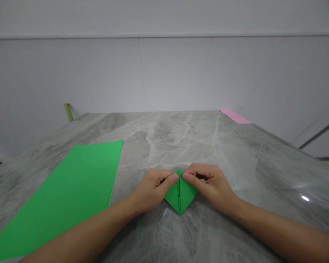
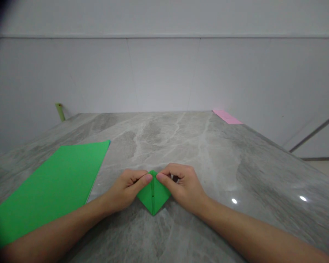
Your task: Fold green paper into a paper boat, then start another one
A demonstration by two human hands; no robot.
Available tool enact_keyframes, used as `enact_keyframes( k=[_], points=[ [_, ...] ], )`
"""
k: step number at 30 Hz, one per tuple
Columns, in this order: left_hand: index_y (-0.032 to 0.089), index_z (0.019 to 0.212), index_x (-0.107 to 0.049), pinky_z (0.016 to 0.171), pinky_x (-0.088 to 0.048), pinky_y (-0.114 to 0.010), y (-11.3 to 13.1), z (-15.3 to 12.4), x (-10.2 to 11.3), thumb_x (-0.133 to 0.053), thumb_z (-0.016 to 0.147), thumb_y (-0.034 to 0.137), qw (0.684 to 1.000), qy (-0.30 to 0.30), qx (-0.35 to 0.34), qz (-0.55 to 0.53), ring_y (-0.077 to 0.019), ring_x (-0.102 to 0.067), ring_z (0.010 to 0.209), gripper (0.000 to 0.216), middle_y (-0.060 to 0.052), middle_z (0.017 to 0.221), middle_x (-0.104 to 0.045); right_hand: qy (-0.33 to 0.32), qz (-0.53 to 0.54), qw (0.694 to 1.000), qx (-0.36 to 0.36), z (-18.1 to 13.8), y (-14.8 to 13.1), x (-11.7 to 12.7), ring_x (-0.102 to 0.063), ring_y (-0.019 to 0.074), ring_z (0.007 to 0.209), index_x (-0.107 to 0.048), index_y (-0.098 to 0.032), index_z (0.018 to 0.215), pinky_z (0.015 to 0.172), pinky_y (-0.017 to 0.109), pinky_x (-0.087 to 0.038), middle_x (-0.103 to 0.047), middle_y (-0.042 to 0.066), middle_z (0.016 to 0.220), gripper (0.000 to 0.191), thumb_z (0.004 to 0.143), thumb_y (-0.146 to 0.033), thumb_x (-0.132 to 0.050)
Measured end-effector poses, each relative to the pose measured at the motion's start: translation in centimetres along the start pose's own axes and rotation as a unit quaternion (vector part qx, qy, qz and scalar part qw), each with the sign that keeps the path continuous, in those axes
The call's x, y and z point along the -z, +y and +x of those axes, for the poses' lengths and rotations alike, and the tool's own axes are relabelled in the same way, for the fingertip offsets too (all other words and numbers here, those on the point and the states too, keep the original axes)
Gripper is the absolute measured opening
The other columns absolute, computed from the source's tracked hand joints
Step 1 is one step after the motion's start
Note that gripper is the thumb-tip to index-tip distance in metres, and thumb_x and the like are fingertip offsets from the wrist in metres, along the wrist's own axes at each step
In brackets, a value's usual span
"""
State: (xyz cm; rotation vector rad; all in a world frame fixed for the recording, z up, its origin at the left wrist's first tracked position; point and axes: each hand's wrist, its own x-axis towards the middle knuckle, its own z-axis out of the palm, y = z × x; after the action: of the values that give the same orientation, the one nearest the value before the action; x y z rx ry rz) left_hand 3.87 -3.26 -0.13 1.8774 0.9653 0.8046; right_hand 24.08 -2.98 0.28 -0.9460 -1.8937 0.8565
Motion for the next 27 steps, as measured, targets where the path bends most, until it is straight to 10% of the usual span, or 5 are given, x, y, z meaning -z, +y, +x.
enact_keyframes(
  k=[14, 27],
  points=[
    [0.016, 0.064, -0.053, 0.054, -0.029, -0.023, 0.03, 0.14, 0.19, -0.052, 0.092, 0.041, 0.997, 0.052, 0.002, -0.06, -0.0108, -0.036, 0.059, 0.037, 0.003, 0.061, -0.039, 0.022, 0.001, 1.0, -0.023, 0.2, -0.31, 0.04, -0.057, 0.0141, 0.061, -0.072, -0.019, 0.077, 0.056, 0.026, -0.043, -0.064, 0.001, 0.067, 0.022, 0.089, -0.034, -0.061],
    [0.018, 0.057, -0.035, 0.048, -0.023, -0.022, 0.04, -0.15, -0.04, -0.045, 0.096, 0.039, 0.998, 0.013, -0.024, -0.05, -0.0084, -0.027, 0.053, 0.045, 0.005, 0.057, -0.027, -0.046, 0.052, 0.995, -0.076, -0.2, 0.03, -0.14, -0.049, 0.0141, 0.064, -0.056, -0.019, 0.078, 0.054, 0.026, -0.039, -0.053, 0.0, 0.072, 0.022, 0.088, -0.038, -0.057]
  ],
)
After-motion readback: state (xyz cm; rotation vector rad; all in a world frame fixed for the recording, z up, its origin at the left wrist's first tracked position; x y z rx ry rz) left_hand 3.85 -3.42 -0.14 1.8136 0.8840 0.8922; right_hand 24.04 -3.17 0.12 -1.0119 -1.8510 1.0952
